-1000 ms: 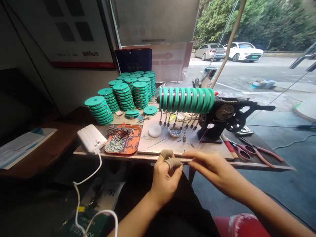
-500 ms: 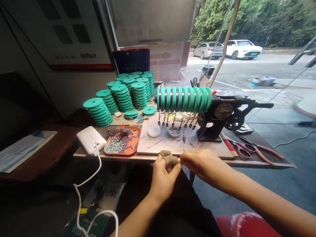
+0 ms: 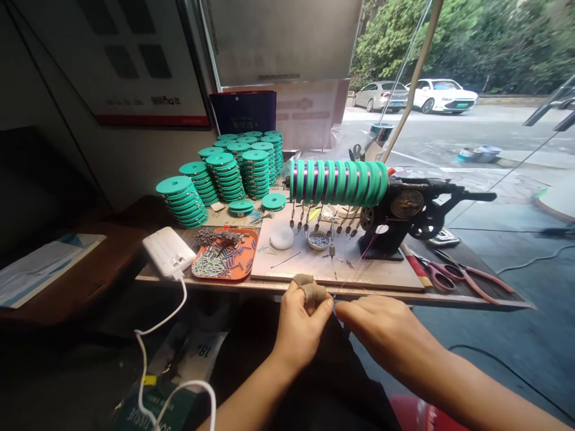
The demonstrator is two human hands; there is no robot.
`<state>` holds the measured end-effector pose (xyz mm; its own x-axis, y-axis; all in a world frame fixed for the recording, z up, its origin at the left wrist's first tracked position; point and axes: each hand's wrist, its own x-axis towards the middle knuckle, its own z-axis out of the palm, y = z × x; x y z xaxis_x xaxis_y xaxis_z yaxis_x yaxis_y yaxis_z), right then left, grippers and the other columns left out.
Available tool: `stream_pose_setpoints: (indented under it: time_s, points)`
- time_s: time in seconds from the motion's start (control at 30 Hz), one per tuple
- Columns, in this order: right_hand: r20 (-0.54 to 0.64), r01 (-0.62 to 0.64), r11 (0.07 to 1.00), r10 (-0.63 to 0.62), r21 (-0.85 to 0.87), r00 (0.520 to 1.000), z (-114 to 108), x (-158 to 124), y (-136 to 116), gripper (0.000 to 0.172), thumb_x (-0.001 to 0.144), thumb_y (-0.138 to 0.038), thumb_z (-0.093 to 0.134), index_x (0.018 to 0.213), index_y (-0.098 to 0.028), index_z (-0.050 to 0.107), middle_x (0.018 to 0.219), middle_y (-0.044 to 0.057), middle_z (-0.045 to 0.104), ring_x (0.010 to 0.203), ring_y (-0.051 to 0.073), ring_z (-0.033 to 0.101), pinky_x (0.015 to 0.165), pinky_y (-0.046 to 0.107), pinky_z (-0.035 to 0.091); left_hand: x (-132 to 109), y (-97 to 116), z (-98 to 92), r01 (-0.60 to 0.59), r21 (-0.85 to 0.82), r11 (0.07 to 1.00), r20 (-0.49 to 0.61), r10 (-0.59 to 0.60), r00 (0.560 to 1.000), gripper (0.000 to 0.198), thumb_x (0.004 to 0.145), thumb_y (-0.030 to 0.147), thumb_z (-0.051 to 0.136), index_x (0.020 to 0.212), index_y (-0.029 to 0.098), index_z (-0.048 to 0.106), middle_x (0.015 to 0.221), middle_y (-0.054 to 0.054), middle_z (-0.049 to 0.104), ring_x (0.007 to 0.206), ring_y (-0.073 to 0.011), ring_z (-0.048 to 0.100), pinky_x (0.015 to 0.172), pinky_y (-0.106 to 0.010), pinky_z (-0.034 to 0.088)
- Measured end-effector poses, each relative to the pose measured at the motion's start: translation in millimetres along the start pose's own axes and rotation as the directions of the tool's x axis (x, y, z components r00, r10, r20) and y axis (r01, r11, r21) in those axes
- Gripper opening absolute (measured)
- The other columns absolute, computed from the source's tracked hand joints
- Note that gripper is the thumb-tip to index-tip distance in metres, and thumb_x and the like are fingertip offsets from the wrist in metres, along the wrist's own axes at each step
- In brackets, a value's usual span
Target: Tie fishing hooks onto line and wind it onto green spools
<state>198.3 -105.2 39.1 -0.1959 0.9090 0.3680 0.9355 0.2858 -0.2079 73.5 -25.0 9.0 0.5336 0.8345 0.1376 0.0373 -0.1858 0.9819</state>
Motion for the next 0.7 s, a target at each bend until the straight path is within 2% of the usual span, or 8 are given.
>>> stream_pose_setpoints:
  time_s: [0.1,0.23,0.3,0.37,0.47,0.53,0.6,0.7]
  points:
    - [0.06,0.097,0.995,-0.096,-0.018,0.994,-8.2,12.2,-0.8,0.025,0.082,-0.009,0.038,0.066,-0.016,0.055,0.058,0.002,0.056,0.051,0.013,0.047,0.052,0.024,0.031,0.6,-1.2,-1.0,-0.01,0.059,0.998,-0.021,0.011,1.0,0.008,0.074,0.016,0.057,0.067,0.015,0.059,0.077,-0.003,0.051,0.072,-0.0152,0.051,0.065,-0.026,0.043]
    - [0.239,0.048,0.993,-0.073,0.109,0.968,-24.1,33.2,3.8,0.023,0.085,-0.014,0.04,0.068,-0.016,0.056,0.064,0.002,0.051,0.054,0.011,0.044,0.051,0.022,0.031,0.8,-0.7,-3.0,-0.042,0.107,0.993,0.001,0.042,0.999,0.01,0.076,0.018,0.055,0.067,0.015,0.06,0.074,-0.003,0.052,0.068,-0.0152,0.052,0.061,-0.027,0.045]
    - [0.274,0.033,0.993,-0.063,0.114,0.96,-30.1,46.3,7.6,0.023,0.084,-0.014,0.041,0.068,-0.015,0.056,0.068,0.003,0.049,0.056,0.011,0.043,0.051,0.021,0.031,-1.3,-1.0,-2.7,-0.146,0.221,0.964,-0.009,0.152,0.988,0.011,0.077,0.014,0.053,0.073,0.015,0.063,0.079,-0.006,0.054,0.074,-0.017,0.055,0.066,-0.029,0.047]
    - [0.291,0.072,0.995,-0.09,0.074,0.953,-33.3,61.3,11.1,0.021,0.083,-0.014,0.043,0.066,-0.014,0.057,0.07,0.004,0.049,0.06,0.012,0.042,0.054,0.022,0.032,-4.2,-3.6,-1.6,-0.318,0.4,0.86,-0.021,0.355,0.935,0.017,0.077,0.009,0.05,0.085,0.015,0.064,0.089,-0.009,0.056,0.083,-0.0195,0.056,0.074,-0.032,0.048]
    - [0.366,0.17,0.985,-0.163,0.013,0.916,-33.7,84.3,15.1,0.02,0.082,-0.015,0.047,0.064,-0.013,0.057,0.07,0.005,0.051,0.065,0.014,0.043,0.06,0.024,0.034,-6.8,-10.7,-0.1,-0.479,0.612,0.63,-0.001,0.606,0.795,0.024,0.076,0.005,0.05,0.095,0.013,0.062,0.096,-0.014,0.056,0.086,-0.0221,0.057,0.076,-0.033,0.049]
    - [0.43,0.209,0.978,-0.19,0.004,0.883,-31.7,98.1,17.5,0.021,0.082,-0.013,0.047,0.065,-0.012,0.059,0.071,0.006,0.054,0.067,0.014,0.045,0.063,0.025,0.034,-5.8,-14.5,-0.4,-0.503,0.671,0.545,0.004,0.676,0.737,0.022,0.074,0.004,0.052,0.092,0.011,0.063,0.095,-0.016,0.058,0.086,-0.0233,0.058,0.075,-0.033,0.05]
    - [0.465,0.227,0.974,-0.206,0.01,0.861,-28.1,109.8,20.0,0.019,0.081,-0.011,0.048,0.067,-0.011,0.061,0.073,0.007,0.056,0.068,0.014,0.046,0.063,0.024,0.034,-3.5,-15.8,-1.9,-0.524,0.686,0.505,0.012,0.712,0.702,0.022,0.073,0.003,0.054,0.091,0.011,0.063,0.095,-0.016,0.06,0.088,-0.0241,0.058,0.076,-0.033,0.05]
    - [0.497,0.231,0.972,-0.216,0.032,0.84,-22.2,122.3,22.0,0.014,0.076,-0.008,0.053,0.065,-0.012,0.062,0.071,0.005,0.059,0.065,0.013,0.049,0.06,0.023,0.034,-0.7,-12.7,-5.7,-0.564,0.654,0.504,0.05,0.715,0.697,0.022,0.073,0.002,0.052,0.089,0.012,0.063,0.093,-0.014,0.063,0.083,-0.0217,0.058,0.073,-0.032,0.05]
